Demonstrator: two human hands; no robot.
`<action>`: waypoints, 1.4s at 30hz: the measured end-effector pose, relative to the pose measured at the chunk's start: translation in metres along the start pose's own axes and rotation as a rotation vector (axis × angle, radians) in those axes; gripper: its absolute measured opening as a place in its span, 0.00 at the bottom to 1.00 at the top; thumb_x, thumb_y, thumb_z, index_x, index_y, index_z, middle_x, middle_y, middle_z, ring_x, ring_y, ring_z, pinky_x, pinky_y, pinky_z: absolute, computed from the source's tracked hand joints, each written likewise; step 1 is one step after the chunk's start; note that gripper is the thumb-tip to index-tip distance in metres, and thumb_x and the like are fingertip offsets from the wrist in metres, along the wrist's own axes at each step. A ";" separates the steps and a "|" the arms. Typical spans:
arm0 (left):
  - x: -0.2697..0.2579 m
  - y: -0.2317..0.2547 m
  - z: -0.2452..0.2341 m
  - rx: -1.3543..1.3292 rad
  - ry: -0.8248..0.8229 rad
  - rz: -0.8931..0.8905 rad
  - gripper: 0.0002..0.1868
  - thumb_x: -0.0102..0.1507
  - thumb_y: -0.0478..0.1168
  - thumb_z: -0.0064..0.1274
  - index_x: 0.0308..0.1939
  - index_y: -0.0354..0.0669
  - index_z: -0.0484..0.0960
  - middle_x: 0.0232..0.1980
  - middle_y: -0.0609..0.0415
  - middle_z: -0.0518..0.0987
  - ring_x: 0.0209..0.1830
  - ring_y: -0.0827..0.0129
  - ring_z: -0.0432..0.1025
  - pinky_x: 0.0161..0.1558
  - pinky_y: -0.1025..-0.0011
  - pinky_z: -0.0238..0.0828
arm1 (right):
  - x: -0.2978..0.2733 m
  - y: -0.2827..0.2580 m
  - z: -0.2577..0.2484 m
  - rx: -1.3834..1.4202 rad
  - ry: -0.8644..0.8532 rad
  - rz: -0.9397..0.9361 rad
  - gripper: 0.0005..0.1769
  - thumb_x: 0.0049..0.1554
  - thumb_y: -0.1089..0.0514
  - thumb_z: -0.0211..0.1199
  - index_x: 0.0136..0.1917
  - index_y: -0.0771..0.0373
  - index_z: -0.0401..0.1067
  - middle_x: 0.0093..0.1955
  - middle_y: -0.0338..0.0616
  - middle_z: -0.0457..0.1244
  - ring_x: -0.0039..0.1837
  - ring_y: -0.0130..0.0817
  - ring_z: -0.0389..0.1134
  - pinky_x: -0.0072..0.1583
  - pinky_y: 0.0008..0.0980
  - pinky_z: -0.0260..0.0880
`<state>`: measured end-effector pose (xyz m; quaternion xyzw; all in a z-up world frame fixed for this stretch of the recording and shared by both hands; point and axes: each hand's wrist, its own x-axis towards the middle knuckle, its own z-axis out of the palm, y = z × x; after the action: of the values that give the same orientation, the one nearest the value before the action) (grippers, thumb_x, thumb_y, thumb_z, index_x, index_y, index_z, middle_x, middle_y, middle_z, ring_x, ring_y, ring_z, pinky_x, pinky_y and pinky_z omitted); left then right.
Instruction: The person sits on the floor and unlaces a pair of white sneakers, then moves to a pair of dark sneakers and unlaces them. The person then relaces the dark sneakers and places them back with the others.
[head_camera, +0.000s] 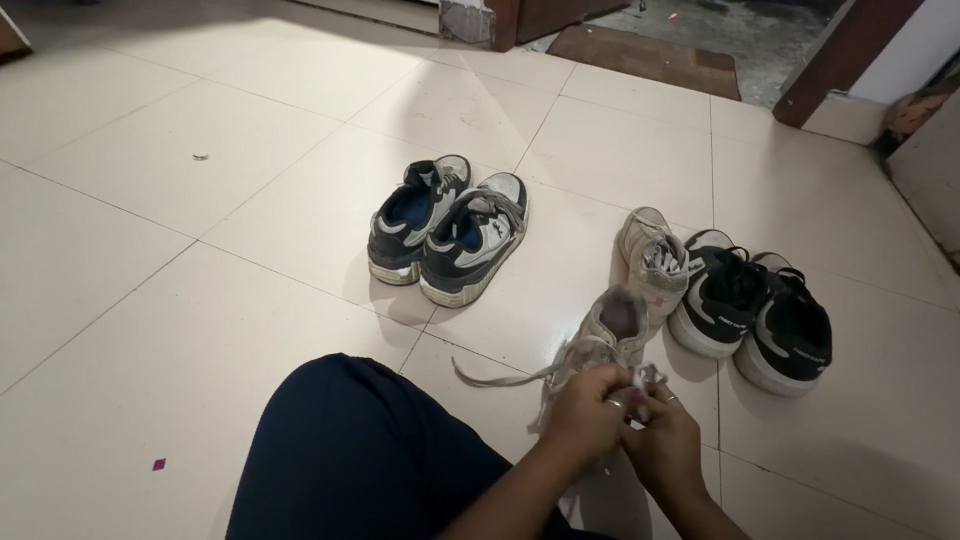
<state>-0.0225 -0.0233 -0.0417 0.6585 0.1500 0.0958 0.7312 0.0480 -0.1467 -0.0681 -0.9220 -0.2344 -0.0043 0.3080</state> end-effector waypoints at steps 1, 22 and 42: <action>-0.001 -0.001 0.002 -0.161 -0.087 0.049 0.06 0.68 0.37 0.54 0.44 0.37 0.81 0.37 0.54 0.81 0.32 0.74 0.74 0.36 0.74 0.72 | -0.001 0.003 0.001 0.108 -0.018 0.074 0.15 0.44 0.59 0.74 0.47 0.61 0.80 0.49 0.42 0.70 0.48 0.36 0.74 0.51 0.32 0.72; -0.022 0.087 -0.028 0.399 0.292 0.096 0.21 0.56 0.28 0.47 0.53 0.39 0.80 0.52 0.49 0.82 0.53 0.63 0.79 0.56 0.64 0.74 | -0.009 0.011 -0.008 0.162 -0.024 0.044 0.17 0.50 0.72 0.57 0.46 0.61 0.82 0.46 0.42 0.75 0.50 0.33 0.74 0.55 0.32 0.74; -0.023 0.026 -0.016 0.670 0.088 0.106 0.07 0.63 0.42 0.60 0.42 0.47 0.88 0.54 0.44 0.75 0.52 0.49 0.75 0.52 0.57 0.72 | -0.015 -0.046 -0.034 0.399 -0.016 0.073 0.21 0.54 0.73 0.59 0.59 0.62 0.59 0.43 0.48 0.71 0.46 0.33 0.76 0.47 0.33 0.78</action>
<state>-0.0477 -0.0129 -0.0155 0.8642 0.1702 0.1073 0.4612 0.0190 -0.1403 -0.0167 -0.8505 -0.1996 0.0608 0.4827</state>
